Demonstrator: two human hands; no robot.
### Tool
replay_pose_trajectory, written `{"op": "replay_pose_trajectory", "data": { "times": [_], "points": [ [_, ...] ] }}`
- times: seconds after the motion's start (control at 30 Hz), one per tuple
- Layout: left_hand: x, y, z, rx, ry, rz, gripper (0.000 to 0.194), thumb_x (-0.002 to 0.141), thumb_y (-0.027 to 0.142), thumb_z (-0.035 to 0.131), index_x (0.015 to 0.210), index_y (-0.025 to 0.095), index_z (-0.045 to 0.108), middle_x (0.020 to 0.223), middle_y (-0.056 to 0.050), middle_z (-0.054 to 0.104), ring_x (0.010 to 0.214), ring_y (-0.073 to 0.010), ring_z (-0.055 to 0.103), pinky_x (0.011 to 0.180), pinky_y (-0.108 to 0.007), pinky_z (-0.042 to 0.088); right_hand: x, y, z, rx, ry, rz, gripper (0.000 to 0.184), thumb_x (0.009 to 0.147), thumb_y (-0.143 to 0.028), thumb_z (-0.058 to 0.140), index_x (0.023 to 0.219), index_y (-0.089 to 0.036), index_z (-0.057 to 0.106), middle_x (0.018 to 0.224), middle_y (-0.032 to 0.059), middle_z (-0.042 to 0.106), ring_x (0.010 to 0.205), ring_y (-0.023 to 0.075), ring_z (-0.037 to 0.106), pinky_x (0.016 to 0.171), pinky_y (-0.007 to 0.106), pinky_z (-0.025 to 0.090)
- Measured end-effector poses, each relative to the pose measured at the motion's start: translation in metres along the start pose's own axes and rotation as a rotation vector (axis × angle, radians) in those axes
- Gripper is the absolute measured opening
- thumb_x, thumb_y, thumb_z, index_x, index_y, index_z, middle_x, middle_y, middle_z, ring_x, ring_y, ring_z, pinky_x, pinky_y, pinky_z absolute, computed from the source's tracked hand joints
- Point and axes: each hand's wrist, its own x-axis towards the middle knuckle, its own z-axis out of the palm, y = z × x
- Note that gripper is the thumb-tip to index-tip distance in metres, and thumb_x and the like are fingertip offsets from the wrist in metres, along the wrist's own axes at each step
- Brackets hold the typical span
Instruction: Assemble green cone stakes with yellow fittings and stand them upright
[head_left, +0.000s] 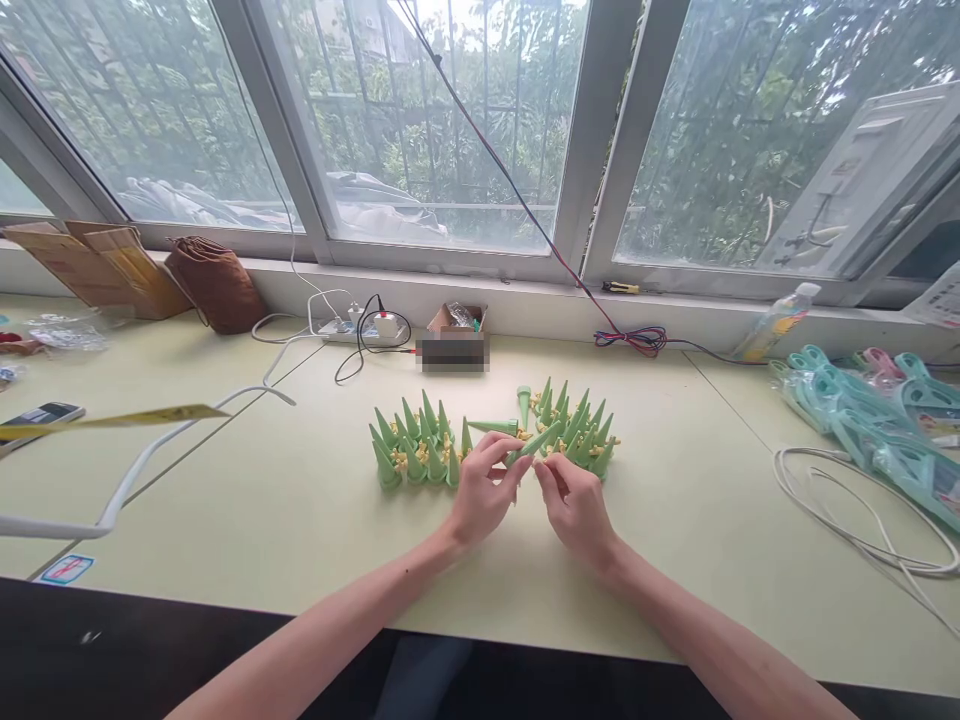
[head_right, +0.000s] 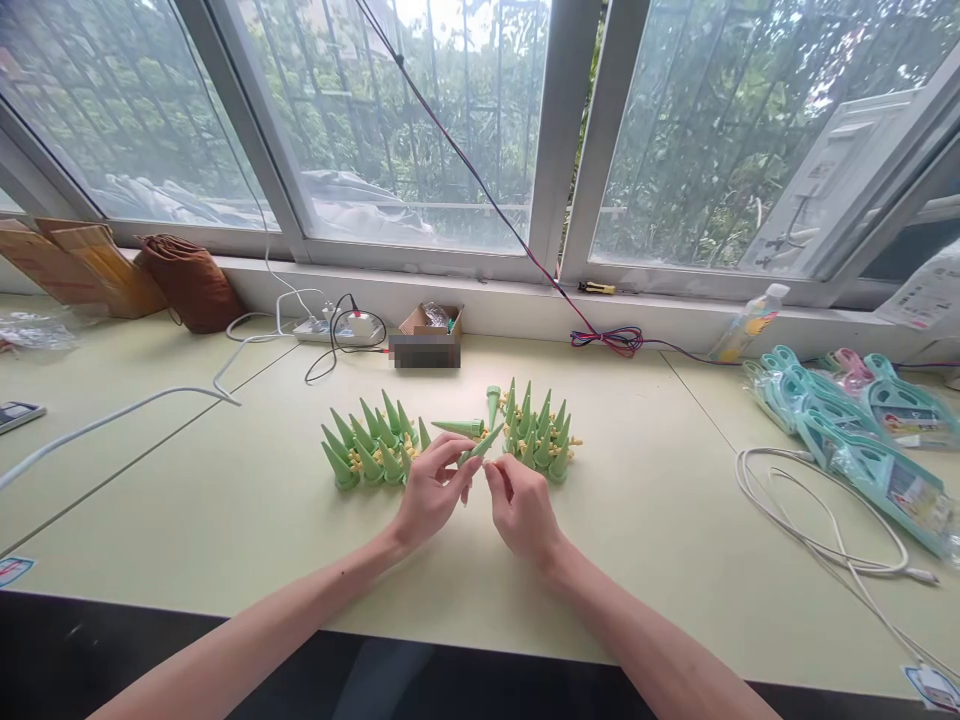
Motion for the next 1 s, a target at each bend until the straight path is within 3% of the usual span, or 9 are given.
{"op": "replay_pose_trajectory", "data": {
  "times": [0.2,0.3,0.47,0.67,0.8,0.9,1.0],
  "points": [
    [0.000,0.000,0.001,-0.080,-0.064,0.018,0.018,0.088,0.032,0.062,0.101,0.021,0.069,0.098,-0.004,0.053,0.069,-0.0100,0.059,0.047,-0.022,0.059,-0.002,0.002,0.002,0.292,-0.080,0.240,0.038,0.101,-0.044,0.037,0.071,-0.021,0.041,0.049,-0.0080,0.039,0.034,0.0080,0.039,0.038,0.022,0.032],
    [0.000,0.000,0.000,-0.108,-0.075,0.029,0.017,0.088,0.030,0.063,0.102,0.021,0.069,0.100,-0.004,0.053,0.072,-0.0109,0.060,0.051,-0.025,0.062,-0.002,0.001,0.002,0.361,-0.085,0.273,0.038,0.100,-0.046,0.038,0.071,-0.021,0.041,0.047,-0.0090,0.039,0.033,0.0080,0.040,0.037,0.021,0.032],
    [0.001,0.002,0.001,-0.135,-0.065,0.029,0.017,0.087,0.029,0.064,0.103,0.022,0.069,0.103,-0.004,0.052,0.078,-0.0122,0.061,0.057,-0.028,0.065,-0.001,-0.004,-0.001,0.324,-0.048,0.197,0.031,0.099,-0.041,0.043,0.078,-0.020,0.050,0.050,-0.0071,0.045,0.038,0.0089,0.044,0.040,0.022,0.036],
    [0.002,0.010,0.002,-0.194,-0.092,-0.056,0.030,0.087,0.032,0.064,0.115,0.023,0.059,0.115,-0.007,0.053,0.088,-0.0162,0.063,0.066,-0.034,0.065,-0.001,-0.008,-0.006,0.182,0.146,0.055,0.023,0.098,-0.033,0.047,0.082,-0.019,0.055,0.056,-0.0042,0.050,0.043,0.0091,0.046,0.043,0.022,0.039],
    [0.005,0.013,0.001,-0.273,-0.063,-0.189,0.024,0.092,0.039,0.056,0.101,0.017,0.057,0.094,-0.005,0.058,0.070,-0.0132,0.062,0.056,-0.030,0.060,0.000,-0.005,-0.005,0.153,0.198,0.009,0.017,0.097,-0.029,0.050,0.086,-0.019,0.057,0.060,-0.0034,0.054,0.045,0.0091,0.049,0.044,0.021,0.041],
    [0.007,0.015,-0.001,-0.352,-0.121,-0.278,0.029,0.095,0.045,0.048,0.096,0.016,0.053,0.074,0.000,0.056,0.055,-0.0109,0.057,0.047,-0.026,0.053,0.000,-0.002,-0.005,0.148,0.148,-0.019,0.015,0.097,-0.027,0.050,0.086,-0.019,0.058,0.063,-0.0026,0.055,0.046,0.0089,0.050,0.046,0.021,0.042],
    [0.007,0.016,-0.002,-0.388,-0.193,-0.302,0.029,0.095,0.045,0.048,0.094,0.017,0.052,0.070,0.001,0.056,0.051,-0.0095,0.054,0.047,-0.025,0.050,0.000,0.000,-0.004,0.151,0.084,-0.049,0.017,0.097,-0.025,0.050,0.085,-0.018,0.059,0.064,-0.0021,0.055,0.046,0.0088,0.051,0.047,0.022,0.042]
  ]
}}
